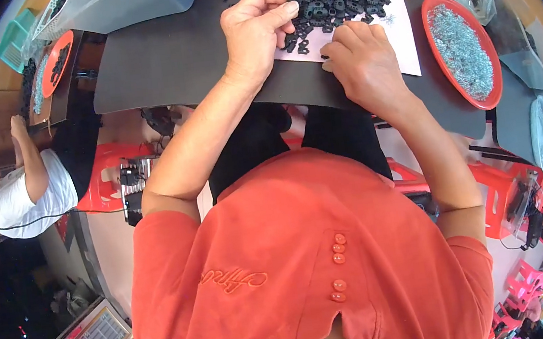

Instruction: Sorting and inspecting small black plastic components and silver beads on a workbench.

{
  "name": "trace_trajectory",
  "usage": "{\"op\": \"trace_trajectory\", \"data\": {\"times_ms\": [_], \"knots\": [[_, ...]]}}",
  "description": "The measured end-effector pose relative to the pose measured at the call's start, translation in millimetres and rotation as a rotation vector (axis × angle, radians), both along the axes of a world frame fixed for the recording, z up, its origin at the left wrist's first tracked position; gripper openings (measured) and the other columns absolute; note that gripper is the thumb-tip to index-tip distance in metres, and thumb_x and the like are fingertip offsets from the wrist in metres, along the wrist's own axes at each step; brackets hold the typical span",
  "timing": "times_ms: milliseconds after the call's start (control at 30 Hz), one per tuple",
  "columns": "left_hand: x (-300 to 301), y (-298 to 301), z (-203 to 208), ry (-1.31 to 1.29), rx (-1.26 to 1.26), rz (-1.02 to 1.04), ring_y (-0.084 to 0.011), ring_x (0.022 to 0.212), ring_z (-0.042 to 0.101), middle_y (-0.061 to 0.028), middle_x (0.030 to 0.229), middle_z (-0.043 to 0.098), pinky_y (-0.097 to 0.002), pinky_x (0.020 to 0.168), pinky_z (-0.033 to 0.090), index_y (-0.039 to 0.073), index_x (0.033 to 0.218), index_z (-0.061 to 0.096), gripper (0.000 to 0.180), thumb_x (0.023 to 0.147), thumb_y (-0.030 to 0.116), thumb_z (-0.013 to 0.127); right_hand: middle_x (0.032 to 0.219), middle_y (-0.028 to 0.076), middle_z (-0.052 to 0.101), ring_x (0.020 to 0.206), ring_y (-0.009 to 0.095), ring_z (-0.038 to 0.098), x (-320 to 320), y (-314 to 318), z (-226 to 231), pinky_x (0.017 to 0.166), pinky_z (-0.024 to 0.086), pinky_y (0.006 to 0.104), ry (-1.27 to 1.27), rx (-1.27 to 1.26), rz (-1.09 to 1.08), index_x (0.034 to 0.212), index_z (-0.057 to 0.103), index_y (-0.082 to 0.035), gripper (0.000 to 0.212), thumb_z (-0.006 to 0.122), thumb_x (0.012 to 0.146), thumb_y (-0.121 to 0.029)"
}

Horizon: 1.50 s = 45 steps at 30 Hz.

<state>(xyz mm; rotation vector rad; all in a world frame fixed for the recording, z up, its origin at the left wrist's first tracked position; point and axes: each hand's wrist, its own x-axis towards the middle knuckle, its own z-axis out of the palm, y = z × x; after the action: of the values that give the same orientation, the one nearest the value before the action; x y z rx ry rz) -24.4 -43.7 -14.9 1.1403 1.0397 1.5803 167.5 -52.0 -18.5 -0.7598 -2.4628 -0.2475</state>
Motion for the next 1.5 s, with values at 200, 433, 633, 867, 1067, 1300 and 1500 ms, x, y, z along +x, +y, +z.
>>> {"op": "trace_trajectory", "data": {"times_ms": [200, 433, 633, 867, 1067, 1300, 1500], "knots": [[0.0, -2.1, -0.8, 0.022, -0.004, 0.005, -0.0113, 0.06, 0.061, -0.0103, 0.079, 0.068, -0.0205, 0.047, 0.043, -0.005, 0.096, 0.068, 0.013, 0.084, 0.002, 0.069, 0.085, 0.006, 0.054, 0.089, 0.025, 0.053, -0.6, -3.7, 0.4, 0.074, 0.037, 0.0391, -0.029, -0.092, -0.025, 0.081, 0.059, -0.008, 0.016, 0.069, 0.07, -0.013], [0.5, -1.3, -0.9, 0.021, 0.005, -0.004, -0.0112, 0.06, 0.06, -0.0096, 0.079, 0.068, -0.0207, 0.047, 0.043, -0.004, 0.096, 0.068, 0.013, 0.085, 0.002, 0.069, 0.085, 0.006, 0.054, 0.088, 0.025, 0.053, -3.5, -1.8, -7.8, 0.073, 0.037, 0.0389, -0.011, 0.058, -0.085, 0.082, 0.057, -0.007, 0.01, 0.063, 0.075, -0.011], [0.8, -0.7, 0.1, 0.021, -0.014, -0.01, -0.0106, 0.061, 0.06, -0.0088, 0.08, 0.068, -0.021, 0.048, 0.043, -0.004, 0.095, 0.068, 0.011, 0.085, 0.002, 0.068, 0.085, 0.009, 0.056, 0.084, 0.029, 0.057, -5.4, 13.7, 2.5, 0.072, 0.039, 0.0416, 0.015, -0.02, -0.142, 0.085, 0.059, -0.007, 0.008, 0.06, 0.077, -0.009], [6.8, 6.9, 25.1, 0.053, -0.086, -0.103, -0.011, 0.062, 0.06, -0.0085, 0.079, 0.067, -0.0222, 0.048, 0.044, -0.004, 0.096, 0.067, 0.011, 0.087, 0.002, 0.066, 0.074, 0.012, 0.065, 0.069, 0.028, 0.063, -5.6, 59.0, 34.6, 0.064, 0.047, 0.0362, 0.531, -0.622, -0.017, 0.087, 0.059, -0.001, 0.015, 0.058, 0.089, -0.015], [7.1, 26.9, 38.7, 0.124, -0.076, -0.139, -0.0104, 0.061, 0.059, -0.0067, 0.078, 0.066, -0.0218, 0.047, 0.044, -0.002, 0.094, 0.068, 0.01, 0.087, 0.005, 0.067, 0.069, 0.004, 0.06, 0.063, 0.011, 0.054, -10.4, 77.8, 49.8, 0.057, 0.043, 0.0265, 0.764, -0.97, 0.167, 0.083, 0.061, 0.001, 0.013, 0.061, 0.087, -0.011], [9.5, 45.0, 40.5, 0.164, -0.061, -0.162, -0.0097, 0.062, 0.059, -0.0051, 0.077, 0.065, -0.0217, 0.047, 0.043, -0.003, 0.094, 0.068, 0.01, 0.088, 0.005, 0.067, 0.082, 0.002, 0.064, 0.076, 0.008, 0.06, -2.2, 91.2, 56.8, 0.069, 0.049, 0.022, 0.737, -1.074, 0.115, 0.1, 0.065, -0.001, 0.016, 0.058, 0.094, -0.014], [10.2, 46.5, 26.1, 0.122, -0.11, -0.172, -0.0087, 0.062, 0.058, -0.0043, 0.076, 0.064, -0.0211, 0.047, 0.043, -0.003, 0.095, 0.068, 0.011, 0.088, 0.005, 0.067, 0.083, 0.004, 0.064, 0.077, 0.009, 0.061, -1.2, 93.6, 42.4, 0.068, 0.05, 0.0229, 0.773, -1.101, 0.17, 0.1, 0.066, 0.0, 0.015, 0.059, 0.092, -0.012]]}}
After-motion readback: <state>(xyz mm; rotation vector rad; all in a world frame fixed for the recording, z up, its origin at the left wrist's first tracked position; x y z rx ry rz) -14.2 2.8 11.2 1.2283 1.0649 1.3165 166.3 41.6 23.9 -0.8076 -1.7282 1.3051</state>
